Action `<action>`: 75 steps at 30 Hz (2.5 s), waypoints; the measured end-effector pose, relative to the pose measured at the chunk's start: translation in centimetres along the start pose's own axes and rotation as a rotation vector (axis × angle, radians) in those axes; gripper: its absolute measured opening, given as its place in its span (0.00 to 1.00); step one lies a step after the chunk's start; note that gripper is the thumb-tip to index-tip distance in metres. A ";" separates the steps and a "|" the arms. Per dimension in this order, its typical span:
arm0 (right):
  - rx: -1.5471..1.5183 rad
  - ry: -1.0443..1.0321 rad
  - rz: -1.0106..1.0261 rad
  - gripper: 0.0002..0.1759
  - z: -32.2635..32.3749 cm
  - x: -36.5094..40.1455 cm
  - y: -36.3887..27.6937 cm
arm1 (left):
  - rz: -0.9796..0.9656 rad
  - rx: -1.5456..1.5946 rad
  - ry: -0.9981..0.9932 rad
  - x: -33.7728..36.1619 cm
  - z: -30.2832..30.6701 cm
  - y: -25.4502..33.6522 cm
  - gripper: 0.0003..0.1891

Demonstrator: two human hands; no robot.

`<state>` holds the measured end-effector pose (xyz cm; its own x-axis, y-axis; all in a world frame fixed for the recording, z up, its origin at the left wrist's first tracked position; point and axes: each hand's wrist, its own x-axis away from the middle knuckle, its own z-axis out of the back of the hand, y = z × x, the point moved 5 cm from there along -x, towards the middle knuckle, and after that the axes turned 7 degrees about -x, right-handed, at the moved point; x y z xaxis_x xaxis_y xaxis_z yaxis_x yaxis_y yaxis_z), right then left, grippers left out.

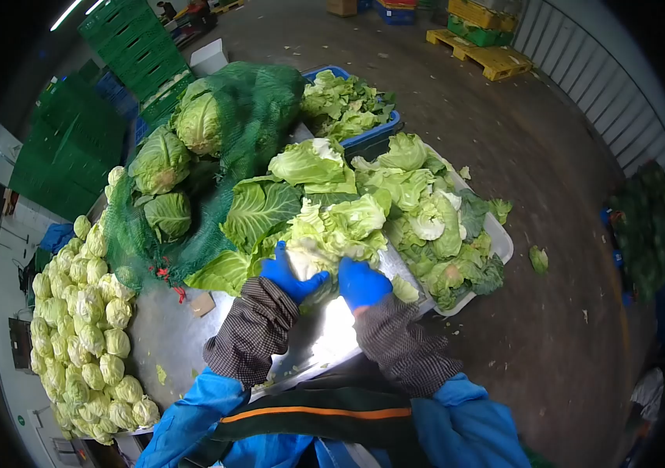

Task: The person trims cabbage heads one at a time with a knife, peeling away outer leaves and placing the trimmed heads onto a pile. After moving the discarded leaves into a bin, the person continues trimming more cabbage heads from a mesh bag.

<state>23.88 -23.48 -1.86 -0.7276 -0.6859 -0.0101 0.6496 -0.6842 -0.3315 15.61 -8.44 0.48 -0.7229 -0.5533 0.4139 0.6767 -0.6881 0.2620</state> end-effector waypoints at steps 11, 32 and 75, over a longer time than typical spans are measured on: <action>-0.119 -0.078 0.060 0.30 2.1 -2.4 -3.5 | -0.278 0.058 0.320 3.6 -2.5 -0.9 0.72; -0.370 -0.043 -0.082 0.27 8.2 -4.4 2.5 | -0.196 1.863 -0.220 5.0 -4.0 -10.0 0.49; -1.556 -0.621 -0.048 0.12 -2.9 -0.5 -20.7 | -0.654 2.366 0.072 8.5 7.8 -32.2 0.45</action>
<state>10.14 -8.28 2.27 -0.3007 -0.9203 0.2501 -0.4678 -0.0862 -0.8796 -11.26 12.69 2.33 -0.7772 -0.6237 -0.0832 -0.5975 0.6902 0.4082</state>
